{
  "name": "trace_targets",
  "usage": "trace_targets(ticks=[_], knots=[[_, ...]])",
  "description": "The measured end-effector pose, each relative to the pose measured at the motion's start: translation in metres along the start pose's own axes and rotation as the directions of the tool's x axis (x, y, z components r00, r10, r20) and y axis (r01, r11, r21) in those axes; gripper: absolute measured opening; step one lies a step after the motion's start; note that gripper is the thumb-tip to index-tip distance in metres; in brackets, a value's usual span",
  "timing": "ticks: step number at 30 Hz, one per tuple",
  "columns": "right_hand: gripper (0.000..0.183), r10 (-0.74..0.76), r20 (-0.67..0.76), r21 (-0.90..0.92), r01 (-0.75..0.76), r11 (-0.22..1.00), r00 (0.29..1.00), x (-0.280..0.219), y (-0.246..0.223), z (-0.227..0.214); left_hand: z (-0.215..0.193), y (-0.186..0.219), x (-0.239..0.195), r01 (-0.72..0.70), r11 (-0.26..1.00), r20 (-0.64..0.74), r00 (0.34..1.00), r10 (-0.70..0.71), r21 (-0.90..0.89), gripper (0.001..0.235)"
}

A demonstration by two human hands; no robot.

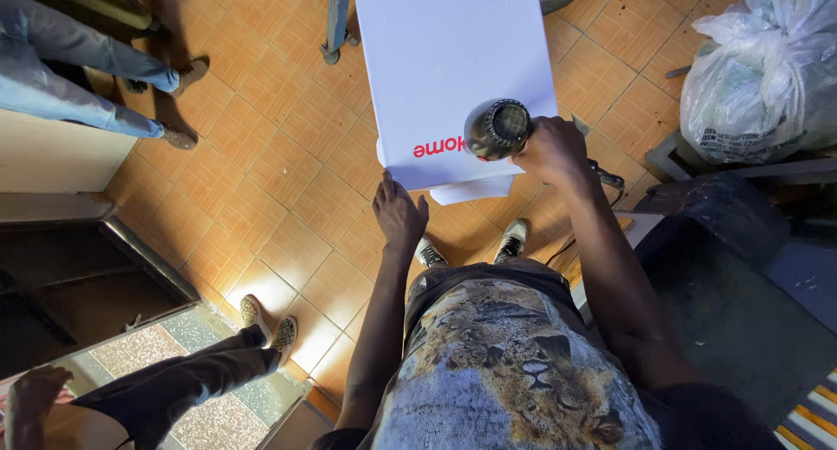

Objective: The person uses a hair dryer to dry the surface of white cardboard boxes labeled 'itel Home' placed on a table. The person repeatedly directs the hot air onto the box surface while holding it steady with the other hand. The task is performed one box at a time in a repetitive manner.

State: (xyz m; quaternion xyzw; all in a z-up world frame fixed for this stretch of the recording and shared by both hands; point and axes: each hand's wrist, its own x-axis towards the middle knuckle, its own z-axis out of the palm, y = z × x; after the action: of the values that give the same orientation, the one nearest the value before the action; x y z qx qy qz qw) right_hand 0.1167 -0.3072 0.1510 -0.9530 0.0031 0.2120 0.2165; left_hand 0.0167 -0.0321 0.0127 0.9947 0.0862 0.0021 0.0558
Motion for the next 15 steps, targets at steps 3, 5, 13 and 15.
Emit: trace_targets(ticks=[3, 5, 13, 15], knots=[[0.035, 0.06, -0.053, 0.035, -0.058, 0.998, 0.997, 0.011, 0.011, 0.013, -0.008, -0.007, 0.003, -0.002, 0.999, -0.035, 0.999, 0.001, -0.032, 0.069], [0.035, 0.066, -0.042, 0.029, -0.065, 0.997, 0.997, 0.01, 0.013, 0.011, -0.007, -0.016, 0.003, -0.002, 0.999, -0.034, 0.999, 0.001, -0.038, 0.069], [0.036, 0.128, -0.074, 0.013, -0.127, 0.992, 0.989, -0.001, 0.025, -0.005, -0.01, -0.021, 0.004, -0.011, 0.996, -0.049, 0.999, 0.007, -0.089, 0.069], [0.034, 0.166, -0.074, 0.01, -0.166, 0.986, 0.983, -0.012, 0.03, -0.015, -0.01, -0.018, 0.004, -0.025, 0.995, -0.069, 0.997, 0.019, -0.092, 0.068]])
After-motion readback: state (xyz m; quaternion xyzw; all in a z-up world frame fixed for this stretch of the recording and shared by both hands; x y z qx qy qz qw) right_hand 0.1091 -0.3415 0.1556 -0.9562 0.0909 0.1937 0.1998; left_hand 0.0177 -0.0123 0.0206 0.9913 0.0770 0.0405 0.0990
